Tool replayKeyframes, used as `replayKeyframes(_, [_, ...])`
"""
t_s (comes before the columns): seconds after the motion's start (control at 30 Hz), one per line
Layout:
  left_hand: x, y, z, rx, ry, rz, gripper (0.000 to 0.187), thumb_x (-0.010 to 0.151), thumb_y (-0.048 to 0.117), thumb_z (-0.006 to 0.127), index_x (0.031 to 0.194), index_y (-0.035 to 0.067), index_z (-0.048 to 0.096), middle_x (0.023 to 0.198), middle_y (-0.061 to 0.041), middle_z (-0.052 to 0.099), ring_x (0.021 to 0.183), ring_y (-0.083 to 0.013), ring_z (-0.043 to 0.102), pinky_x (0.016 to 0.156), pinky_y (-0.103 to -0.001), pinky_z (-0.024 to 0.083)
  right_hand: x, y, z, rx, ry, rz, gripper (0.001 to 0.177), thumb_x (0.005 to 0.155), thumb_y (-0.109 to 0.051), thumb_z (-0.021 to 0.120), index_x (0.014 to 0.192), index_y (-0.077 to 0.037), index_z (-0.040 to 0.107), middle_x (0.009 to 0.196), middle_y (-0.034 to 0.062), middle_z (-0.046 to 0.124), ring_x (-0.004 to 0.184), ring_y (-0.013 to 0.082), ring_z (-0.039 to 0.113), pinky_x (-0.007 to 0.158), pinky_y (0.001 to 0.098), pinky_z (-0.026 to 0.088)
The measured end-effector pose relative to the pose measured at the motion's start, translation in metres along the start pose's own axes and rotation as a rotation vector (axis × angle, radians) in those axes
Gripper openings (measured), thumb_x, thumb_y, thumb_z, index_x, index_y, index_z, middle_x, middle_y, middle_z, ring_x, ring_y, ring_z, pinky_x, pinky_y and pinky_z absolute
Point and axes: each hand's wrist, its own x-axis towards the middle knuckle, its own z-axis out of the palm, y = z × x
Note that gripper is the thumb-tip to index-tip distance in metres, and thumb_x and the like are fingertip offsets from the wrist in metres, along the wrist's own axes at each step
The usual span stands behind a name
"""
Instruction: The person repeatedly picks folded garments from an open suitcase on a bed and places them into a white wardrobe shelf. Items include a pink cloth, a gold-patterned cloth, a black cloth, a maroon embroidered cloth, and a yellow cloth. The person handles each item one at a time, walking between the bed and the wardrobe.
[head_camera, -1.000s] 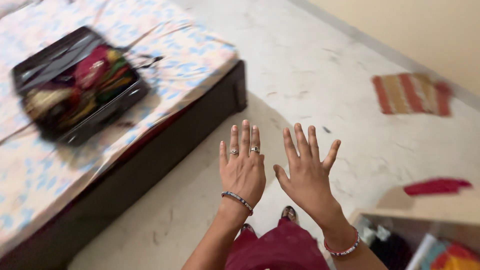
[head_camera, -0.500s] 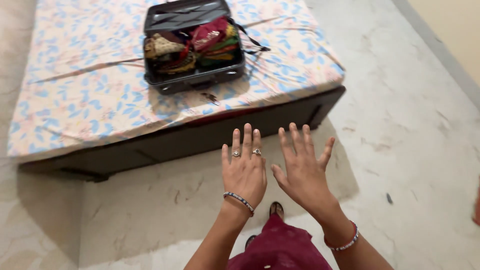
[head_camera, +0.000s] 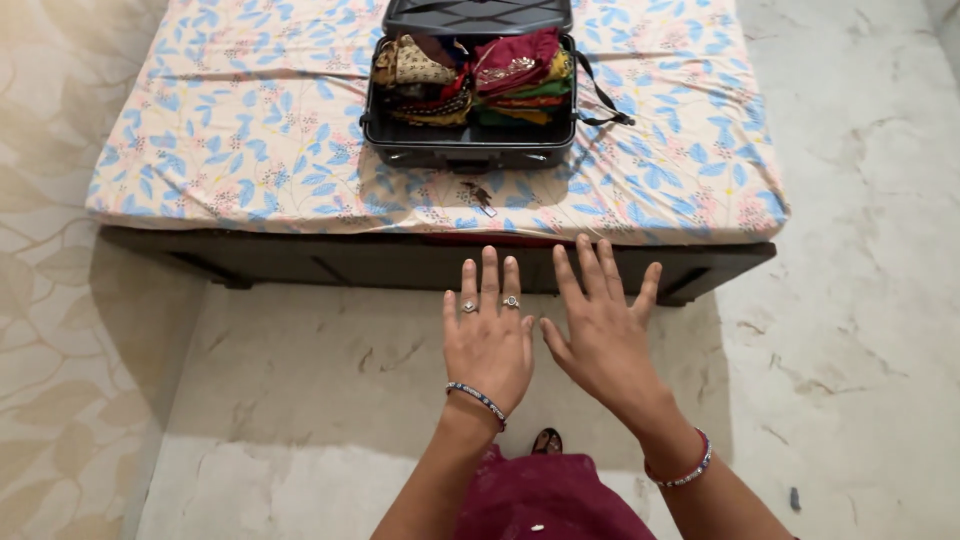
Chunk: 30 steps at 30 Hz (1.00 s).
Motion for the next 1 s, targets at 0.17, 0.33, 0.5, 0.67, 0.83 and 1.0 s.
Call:
replayKeyframes(0.17, [0.028,-0.015,0.008,-0.004,0.015,-0.032,0.078,0.093,0.033,0.059,0.159,0.008,0.025,0.165,-0.017,0.021,0.150,-0.0372,0.024,0.117,-0.056,0.023,0.035,0.000,0.016,0.015,0.008,-0.011,0.085,0.082,-0.039,0.071,0.155,-0.015,0.035,0.164,0.0212,0.020,0.153,0.0393,0.013,0.111,0.0770,0.001])
replayKeyframes(0.33, [0.075,-0.039,0.018,-0.019,0.016,-0.026,0.082,0.092,0.035,0.062,0.160,0.008,0.023,0.166,-0.016,0.021,0.151,-0.0369,0.024,0.117,-0.056,0.022,0.082,-0.001,0.036,-0.022,0.005,0.003,0.087,0.080,-0.038,0.072,0.156,-0.015,0.034,0.164,0.0217,0.019,0.153,0.0402,0.013,0.111,0.0777,-0.001])
replayKeyframes(0.5, [0.129,-0.073,0.020,-0.012,0.006,-0.018,0.083,0.090,0.035,0.063,0.160,0.010,0.023,0.167,-0.014,0.020,0.150,-0.0361,0.024,0.118,-0.055,0.021,0.138,-0.010,0.050,-0.012,0.031,0.015,0.087,0.080,-0.036,0.073,0.156,-0.016,0.034,0.165,0.0221,0.019,0.153,0.0408,0.014,0.111,0.0780,0.000])
replayKeyframes(0.67, [0.174,-0.109,0.023,0.015,0.047,0.017,0.078,0.092,0.037,0.062,0.158,0.011,0.029,0.166,-0.013,0.022,0.151,-0.0359,0.023,0.118,-0.056,0.020,0.187,-0.022,0.068,-0.027,-0.012,0.075,0.090,0.078,-0.034,0.074,0.156,-0.017,0.033,0.164,0.0214,0.021,0.153,0.0408,0.013,0.111,0.0775,0.000])
replayKeyframes(0.83, [0.214,-0.135,0.031,0.084,-0.028,0.043,0.078,0.092,0.038,0.062,0.158,0.012,0.031,0.167,-0.015,0.021,0.151,-0.0361,0.022,0.118,-0.057,0.021,0.225,-0.026,0.088,-0.048,-0.009,0.066,0.089,0.079,-0.034,0.074,0.157,-0.019,0.033,0.164,0.0226,0.022,0.153,0.0414,0.015,0.111,0.0774,-0.001])
replayKeyframes(1.0, [0.262,-0.148,0.048,0.150,-0.066,0.107,0.079,0.090,0.037,0.065,0.158,0.016,0.030,0.167,-0.016,0.018,0.153,-0.0380,0.020,0.118,-0.059,0.020,0.269,-0.012,0.110,-0.107,-0.017,0.075,0.089,0.080,-0.034,0.074,0.157,-0.021,0.032,0.164,0.0227,0.023,0.153,0.0423,0.016,0.111,0.0779,-0.002])
